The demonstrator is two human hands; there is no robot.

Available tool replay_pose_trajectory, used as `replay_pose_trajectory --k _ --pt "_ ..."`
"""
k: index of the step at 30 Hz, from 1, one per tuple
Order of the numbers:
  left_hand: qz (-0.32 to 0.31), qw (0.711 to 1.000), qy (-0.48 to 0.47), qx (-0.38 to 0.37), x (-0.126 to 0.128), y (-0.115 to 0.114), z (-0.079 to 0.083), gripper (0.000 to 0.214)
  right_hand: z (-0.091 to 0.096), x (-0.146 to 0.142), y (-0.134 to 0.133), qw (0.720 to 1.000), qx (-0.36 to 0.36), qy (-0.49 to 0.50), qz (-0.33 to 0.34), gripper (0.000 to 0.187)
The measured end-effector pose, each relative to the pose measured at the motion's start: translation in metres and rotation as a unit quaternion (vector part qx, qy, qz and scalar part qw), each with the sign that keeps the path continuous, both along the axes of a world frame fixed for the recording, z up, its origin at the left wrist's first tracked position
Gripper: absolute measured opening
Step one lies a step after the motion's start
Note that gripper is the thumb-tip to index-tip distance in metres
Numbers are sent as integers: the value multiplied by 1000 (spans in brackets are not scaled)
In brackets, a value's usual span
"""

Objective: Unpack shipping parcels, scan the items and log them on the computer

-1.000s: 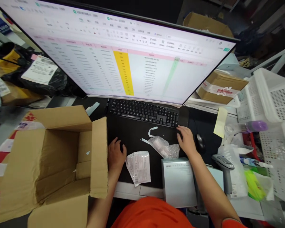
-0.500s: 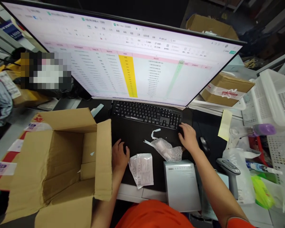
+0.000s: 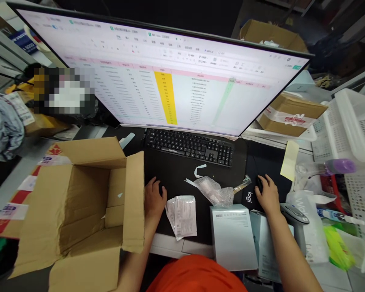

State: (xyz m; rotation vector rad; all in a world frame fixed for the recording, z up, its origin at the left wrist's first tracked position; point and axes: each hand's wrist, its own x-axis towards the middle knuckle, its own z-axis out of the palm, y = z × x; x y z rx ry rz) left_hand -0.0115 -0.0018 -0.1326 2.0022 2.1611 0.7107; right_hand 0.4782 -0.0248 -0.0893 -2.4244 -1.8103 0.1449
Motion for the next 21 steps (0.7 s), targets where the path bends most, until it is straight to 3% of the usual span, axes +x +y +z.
replay_pose_trajectory --k 8,18,21 --pt "3 1000 -2 0 -1 1 -3 29 -3 2 0 1000 16 -2 10 50" --pt "18 999 -35 -32 0 1 2 28 -1 -3 1 1000 14 -2 -1 50" --pt "15 998 -56 -36 1 1 10 29 1 -4 1 1000 15 1 -6 50"
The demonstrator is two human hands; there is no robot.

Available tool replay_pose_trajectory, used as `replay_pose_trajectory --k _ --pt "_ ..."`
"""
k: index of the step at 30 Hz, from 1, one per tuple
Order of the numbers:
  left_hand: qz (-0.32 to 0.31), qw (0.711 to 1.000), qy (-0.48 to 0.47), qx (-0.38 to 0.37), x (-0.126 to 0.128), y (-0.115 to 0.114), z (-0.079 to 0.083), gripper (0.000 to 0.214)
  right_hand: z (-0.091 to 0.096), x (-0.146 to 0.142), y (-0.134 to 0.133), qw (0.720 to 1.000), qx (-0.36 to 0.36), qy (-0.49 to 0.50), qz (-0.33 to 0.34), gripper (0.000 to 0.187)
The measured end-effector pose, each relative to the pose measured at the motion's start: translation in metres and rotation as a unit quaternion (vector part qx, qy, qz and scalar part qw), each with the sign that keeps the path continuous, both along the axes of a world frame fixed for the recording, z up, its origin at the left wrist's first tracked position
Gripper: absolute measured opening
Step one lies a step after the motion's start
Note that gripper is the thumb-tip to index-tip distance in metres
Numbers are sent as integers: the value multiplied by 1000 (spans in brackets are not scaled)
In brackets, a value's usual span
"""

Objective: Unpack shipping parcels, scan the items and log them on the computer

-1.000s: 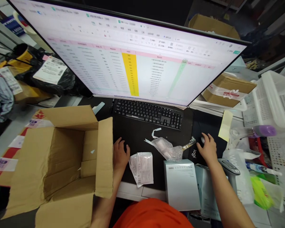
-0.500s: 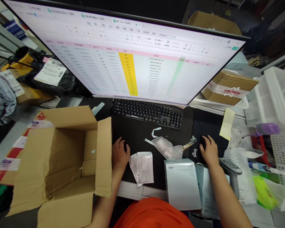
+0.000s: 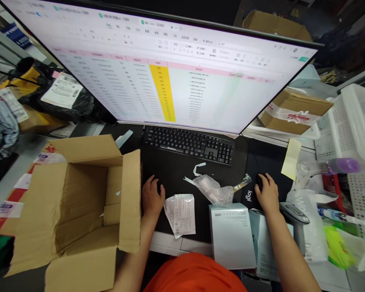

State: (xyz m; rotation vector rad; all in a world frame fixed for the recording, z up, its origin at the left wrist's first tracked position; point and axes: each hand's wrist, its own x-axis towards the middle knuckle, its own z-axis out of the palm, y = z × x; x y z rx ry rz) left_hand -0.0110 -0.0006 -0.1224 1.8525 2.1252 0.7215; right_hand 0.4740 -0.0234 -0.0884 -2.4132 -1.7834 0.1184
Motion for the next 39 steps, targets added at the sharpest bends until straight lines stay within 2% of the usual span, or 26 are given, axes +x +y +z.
replay_pose_trajectory --k 3,5,6,8,10,13,17,22,39 --pt "22 999 -28 11 23 5 21 30 2 -1 0 1000 -9 5 -6 52" --pt "31 999 -36 23 55 13 40 32 2 -1 0 1000 -17 8 -10 54" --pt "12 999 -37 25 76 20 49 34 2 -1 0 1000 -18 8 -12 54" --pt "-77 996 -28 16 118 39 62 41 0 0 0 1000 -15 10 -15 54" --pt "-114 993 -4 -14 154 63 67 50 -1 1 0 1000 -7 15 -13 55" --pt "-87 995 21 -53 183 99 63 59 -2 0 0 1000 -1 22 -16 55" --pt "-90 994 51 -42 189 133 54 66 -2 -2 -1 999 5 27 -22 54" --pt "-92 992 74 -35 190 153 50 61 -5 -2 -1 999 14 37 -23 55" --pt "-107 989 88 -49 186 149 42 67 -4 -1 1 999 3 29 -23 54"
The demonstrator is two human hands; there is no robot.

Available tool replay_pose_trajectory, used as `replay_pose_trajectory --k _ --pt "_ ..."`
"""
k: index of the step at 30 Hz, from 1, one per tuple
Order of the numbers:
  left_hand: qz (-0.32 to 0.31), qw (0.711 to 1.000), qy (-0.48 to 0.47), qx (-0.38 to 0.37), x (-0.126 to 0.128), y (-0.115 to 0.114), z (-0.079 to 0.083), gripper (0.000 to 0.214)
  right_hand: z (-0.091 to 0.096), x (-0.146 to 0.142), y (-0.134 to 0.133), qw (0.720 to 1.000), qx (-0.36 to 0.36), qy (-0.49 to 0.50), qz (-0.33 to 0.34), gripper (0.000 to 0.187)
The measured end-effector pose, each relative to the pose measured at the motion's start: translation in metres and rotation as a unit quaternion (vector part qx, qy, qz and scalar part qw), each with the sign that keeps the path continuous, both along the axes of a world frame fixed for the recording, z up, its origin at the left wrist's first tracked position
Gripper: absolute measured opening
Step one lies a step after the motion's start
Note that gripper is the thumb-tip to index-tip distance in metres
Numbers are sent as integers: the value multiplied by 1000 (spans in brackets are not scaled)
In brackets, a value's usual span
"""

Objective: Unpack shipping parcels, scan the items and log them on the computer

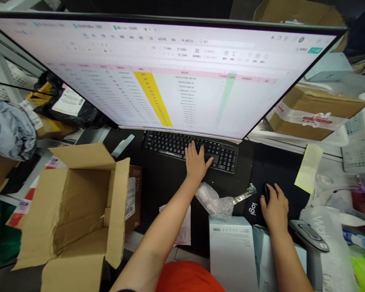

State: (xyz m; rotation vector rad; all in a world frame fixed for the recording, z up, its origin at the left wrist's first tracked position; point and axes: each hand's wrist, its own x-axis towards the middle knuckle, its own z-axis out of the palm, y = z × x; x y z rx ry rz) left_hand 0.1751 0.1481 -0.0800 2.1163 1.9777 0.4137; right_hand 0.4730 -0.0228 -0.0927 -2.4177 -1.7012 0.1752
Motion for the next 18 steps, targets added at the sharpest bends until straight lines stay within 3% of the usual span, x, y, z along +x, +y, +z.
replay_pose_trajectory --k 18 --pt "3 1000 -1 -7 -8 -1 4 68 0 1 -1 1000 9 10 -10 59"
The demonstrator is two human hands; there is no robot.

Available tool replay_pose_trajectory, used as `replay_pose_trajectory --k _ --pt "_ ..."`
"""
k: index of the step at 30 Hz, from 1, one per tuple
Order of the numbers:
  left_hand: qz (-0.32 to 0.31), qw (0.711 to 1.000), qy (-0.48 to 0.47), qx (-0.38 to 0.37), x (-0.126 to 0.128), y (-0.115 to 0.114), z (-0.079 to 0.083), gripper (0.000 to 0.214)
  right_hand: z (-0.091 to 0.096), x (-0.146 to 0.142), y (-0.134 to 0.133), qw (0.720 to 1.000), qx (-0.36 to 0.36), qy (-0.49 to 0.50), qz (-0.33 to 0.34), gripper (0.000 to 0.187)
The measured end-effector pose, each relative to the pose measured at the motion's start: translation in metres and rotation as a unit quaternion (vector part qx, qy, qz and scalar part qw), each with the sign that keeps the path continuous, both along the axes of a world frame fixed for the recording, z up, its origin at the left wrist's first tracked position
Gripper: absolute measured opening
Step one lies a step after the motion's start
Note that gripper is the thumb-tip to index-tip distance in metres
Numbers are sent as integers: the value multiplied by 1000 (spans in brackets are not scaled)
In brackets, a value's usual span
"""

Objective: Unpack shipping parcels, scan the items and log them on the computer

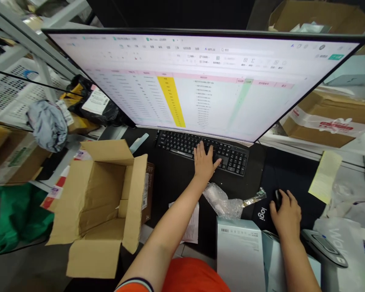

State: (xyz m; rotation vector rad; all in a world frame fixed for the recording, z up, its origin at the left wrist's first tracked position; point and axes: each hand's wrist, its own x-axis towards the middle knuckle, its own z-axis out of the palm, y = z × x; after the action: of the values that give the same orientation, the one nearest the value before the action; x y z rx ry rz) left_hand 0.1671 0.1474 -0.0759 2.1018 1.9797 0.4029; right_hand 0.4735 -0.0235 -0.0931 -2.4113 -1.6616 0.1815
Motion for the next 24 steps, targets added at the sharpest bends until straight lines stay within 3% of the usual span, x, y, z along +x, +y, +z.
replay_pose_trajectory --k 4,7,12,18,24 --pt "19 999 -27 10 -9 -16 3 65 2 -2 0 1000 -4 5 5 59" --pt "25 997 -68 20 -23 -40 6 61 3 -4 1 1000 -15 5 0 59" --pt "42 990 -135 17 -59 -113 8 51 4 -7 1 1000 -14 17 -5 59" --pt "32 991 -131 -8 -109 -214 0 41 4 -8 1 999 -15 25 -14 59" --pt "60 986 -138 -68 -136 -274 -18 52 4 -6 2 999 -34 26 -24 58"
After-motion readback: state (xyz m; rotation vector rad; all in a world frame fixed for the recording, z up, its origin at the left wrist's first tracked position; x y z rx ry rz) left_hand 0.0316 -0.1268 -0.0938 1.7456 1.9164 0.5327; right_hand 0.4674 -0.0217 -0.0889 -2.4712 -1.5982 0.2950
